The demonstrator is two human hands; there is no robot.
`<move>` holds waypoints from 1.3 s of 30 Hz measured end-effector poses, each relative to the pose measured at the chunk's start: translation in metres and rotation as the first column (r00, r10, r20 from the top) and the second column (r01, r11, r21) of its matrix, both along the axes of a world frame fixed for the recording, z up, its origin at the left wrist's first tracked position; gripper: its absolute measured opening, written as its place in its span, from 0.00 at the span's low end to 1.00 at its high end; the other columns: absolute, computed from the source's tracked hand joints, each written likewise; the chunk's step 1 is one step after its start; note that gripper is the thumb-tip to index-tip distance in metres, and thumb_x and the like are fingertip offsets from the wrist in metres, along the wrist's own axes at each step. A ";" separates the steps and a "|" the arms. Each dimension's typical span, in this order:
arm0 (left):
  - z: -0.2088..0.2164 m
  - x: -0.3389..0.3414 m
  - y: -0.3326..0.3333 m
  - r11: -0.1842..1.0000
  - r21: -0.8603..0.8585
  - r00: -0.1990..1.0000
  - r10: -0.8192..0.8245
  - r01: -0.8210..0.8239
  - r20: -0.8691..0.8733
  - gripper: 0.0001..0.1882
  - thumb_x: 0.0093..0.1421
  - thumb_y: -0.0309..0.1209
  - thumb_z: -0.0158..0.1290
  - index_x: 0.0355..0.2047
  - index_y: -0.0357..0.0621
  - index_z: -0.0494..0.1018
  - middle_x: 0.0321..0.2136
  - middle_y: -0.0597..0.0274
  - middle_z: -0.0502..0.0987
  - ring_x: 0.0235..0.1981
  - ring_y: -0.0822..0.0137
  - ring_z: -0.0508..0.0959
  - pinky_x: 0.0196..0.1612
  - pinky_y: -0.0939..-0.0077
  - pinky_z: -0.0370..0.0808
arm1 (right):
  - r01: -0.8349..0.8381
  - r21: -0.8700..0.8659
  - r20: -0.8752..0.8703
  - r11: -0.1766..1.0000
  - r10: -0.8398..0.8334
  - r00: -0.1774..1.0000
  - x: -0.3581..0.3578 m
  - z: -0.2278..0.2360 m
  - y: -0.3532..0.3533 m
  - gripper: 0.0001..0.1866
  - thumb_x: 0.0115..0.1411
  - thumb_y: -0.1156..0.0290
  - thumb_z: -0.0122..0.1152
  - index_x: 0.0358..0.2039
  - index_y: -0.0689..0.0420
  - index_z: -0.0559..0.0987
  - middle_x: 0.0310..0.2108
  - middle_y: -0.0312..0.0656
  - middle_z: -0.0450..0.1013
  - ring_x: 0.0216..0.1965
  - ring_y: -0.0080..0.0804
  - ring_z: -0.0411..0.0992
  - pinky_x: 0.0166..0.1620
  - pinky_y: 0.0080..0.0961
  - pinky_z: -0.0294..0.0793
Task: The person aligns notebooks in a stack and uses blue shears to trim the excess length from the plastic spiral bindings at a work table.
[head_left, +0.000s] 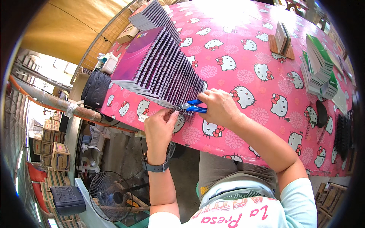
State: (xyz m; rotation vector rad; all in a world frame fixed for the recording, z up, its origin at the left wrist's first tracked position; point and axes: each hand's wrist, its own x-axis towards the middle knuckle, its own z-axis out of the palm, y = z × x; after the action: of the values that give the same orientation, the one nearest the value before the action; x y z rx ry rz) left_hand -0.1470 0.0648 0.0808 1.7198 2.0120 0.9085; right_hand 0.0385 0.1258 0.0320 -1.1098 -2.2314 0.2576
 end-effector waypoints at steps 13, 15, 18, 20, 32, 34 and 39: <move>-0.005 -0.003 0.002 1.000 -0.006 1.000 -0.010 0.010 0.029 0.12 0.53 0.32 0.59 0.31 0.33 0.78 0.18 0.55 0.78 0.17 0.69 0.76 0.23 0.74 0.70 | -0.020 -0.130 0.069 0.991 0.029 0.997 0.004 -0.003 -0.001 0.18 0.40 0.66 0.69 0.32 0.57 0.76 0.30 0.41 0.73 0.38 0.40 0.72 0.40 0.35 0.70; -0.007 -0.004 0.003 1.000 0.004 0.999 -0.011 0.011 0.030 0.12 0.53 0.31 0.59 0.31 0.32 0.78 0.18 0.55 0.78 0.17 0.69 0.76 0.23 0.74 0.70 | -0.009 -0.206 0.090 0.978 0.028 0.996 0.005 -0.002 0.000 0.18 0.41 0.65 0.69 0.32 0.57 0.76 0.31 0.41 0.73 0.39 0.39 0.72 0.42 0.35 0.69; -0.007 -0.004 0.003 1.000 -0.018 0.999 0.005 -0.004 0.046 0.12 0.53 0.31 0.59 0.30 0.32 0.77 0.18 0.54 0.78 0.17 0.68 0.77 0.24 0.73 0.70 | 0.009 -0.011 0.050 1.000 -0.008 0.999 0.009 -0.008 0.003 0.17 0.42 0.64 0.68 0.31 0.57 0.75 0.29 0.41 0.73 0.37 0.39 0.72 0.41 0.35 0.70; -0.005 -0.003 0.002 0.999 -0.041 0.997 0.015 -0.012 0.072 0.11 0.53 0.31 0.59 0.30 0.32 0.77 0.18 0.54 0.78 0.18 0.66 0.77 0.25 0.72 0.70 | 0.030 0.271 -0.038 0.962 -0.020 0.999 0.008 -0.014 0.005 0.15 0.41 0.66 0.67 0.30 0.57 0.76 0.25 0.41 0.72 0.33 0.40 0.73 0.37 0.36 0.72; -0.013 -0.006 0.005 0.998 -0.058 0.999 -0.037 0.038 0.023 0.11 0.53 0.31 0.58 0.29 0.33 0.77 0.18 0.51 0.76 0.18 0.61 0.76 0.25 0.69 0.69 | -0.005 0.157 0.008 0.988 0.003 1.000 0.011 -0.021 0.007 0.17 0.41 0.66 0.67 0.32 0.56 0.77 0.28 0.40 0.72 0.35 0.40 0.73 0.40 0.37 0.71; -0.013 -0.006 0.006 0.996 -0.080 0.999 -0.052 0.051 -0.010 0.11 0.53 0.31 0.58 0.29 0.33 0.77 0.18 0.50 0.76 0.19 0.59 0.76 0.25 0.68 0.69 | 0.012 0.204 0.024 0.979 -0.017 1.000 0.008 -0.023 0.007 0.16 0.41 0.66 0.67 0.32 0.56 0.77 0.27 0.40 0.72 0.34 0.40 0.73 0.40 0.36 0.71; -0.016 -0.005 0.008 0.991 -0.102 0.991 -0.091 0.082 -0.096 0.12 0.52 0.33 0.58 0.28 0.34 0.77 0.19 0.48 0.76 0.20 0.54 0.76 0.26 0.65 0.69 | -0.031 -0.186 0.132 0.982 0.057 0.990 0.007 -0.017 0.004 0.18 0.41 0.65 0.68 0.34 0.56 0.77 0.30 0.38 0.72 0.39 0.36 0.72 0.44 0.34 0.68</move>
State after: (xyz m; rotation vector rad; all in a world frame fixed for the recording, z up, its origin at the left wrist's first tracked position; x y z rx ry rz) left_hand -0.1521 0.0725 0.0645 1.8159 1.9916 0.6962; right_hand 0.0457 0.1296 0.0154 -1.2078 -2.3944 0.4253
